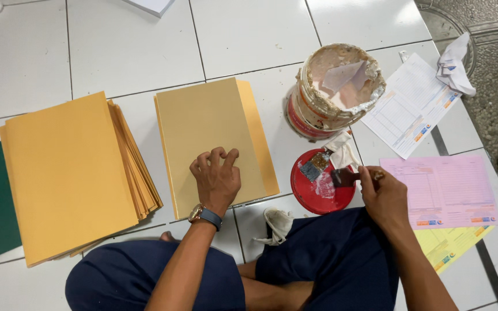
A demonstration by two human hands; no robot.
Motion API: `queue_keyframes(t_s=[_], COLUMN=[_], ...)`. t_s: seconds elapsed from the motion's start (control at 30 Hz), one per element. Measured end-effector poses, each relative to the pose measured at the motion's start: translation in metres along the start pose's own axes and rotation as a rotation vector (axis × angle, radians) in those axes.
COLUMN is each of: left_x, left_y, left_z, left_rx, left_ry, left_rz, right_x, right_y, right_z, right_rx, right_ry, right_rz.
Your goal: The person sits on the floor and applies glue to the spine of a book using a brush. They then use a cloth to wipe the spine and cover the book with a yellow paper sheet, pressing it down to adhere.
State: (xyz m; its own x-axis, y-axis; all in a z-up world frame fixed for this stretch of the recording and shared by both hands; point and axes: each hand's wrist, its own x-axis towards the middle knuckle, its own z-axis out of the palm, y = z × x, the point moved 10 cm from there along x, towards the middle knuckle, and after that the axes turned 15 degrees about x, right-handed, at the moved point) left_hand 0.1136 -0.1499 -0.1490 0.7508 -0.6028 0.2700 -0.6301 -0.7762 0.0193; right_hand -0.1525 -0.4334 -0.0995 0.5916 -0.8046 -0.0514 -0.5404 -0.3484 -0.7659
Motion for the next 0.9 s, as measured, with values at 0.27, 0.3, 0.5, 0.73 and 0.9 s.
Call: queue_keyframes(t_s=[0.27,0.3,0.5,0.73,0.9], left_x=[-0.003,-0.002,0.000,0.001,0.000], left_y=[-0.001,-0.002,-0.001,-0.002,-0.004], left_z=[-0.001,-0.002,-0.018,-0.029,-0.026], left_rx=[0.008,0.009,-0.006,0.014,0.053], left_ry=[0.085,0.081,0.150,0.204,0.197], left_rz=[-0.019,-0.023,-0.045,-0.093,-0.127], right_x=[-0.039,-0.033,0.004,-0.008,-0.014], right_y=[-0.036,-0.036,0.015,0.007,-0.049], right_z=[0.067,0.062,0.029,0.015,0.072], right_rx=[-0.161,-0.161,0.005,0.443,0.874], right_ry=[-0.071,-0.077,-0.099,0.123,0.010], right_rz=[-0.358,-0.357,0.152,0.111,0.138])
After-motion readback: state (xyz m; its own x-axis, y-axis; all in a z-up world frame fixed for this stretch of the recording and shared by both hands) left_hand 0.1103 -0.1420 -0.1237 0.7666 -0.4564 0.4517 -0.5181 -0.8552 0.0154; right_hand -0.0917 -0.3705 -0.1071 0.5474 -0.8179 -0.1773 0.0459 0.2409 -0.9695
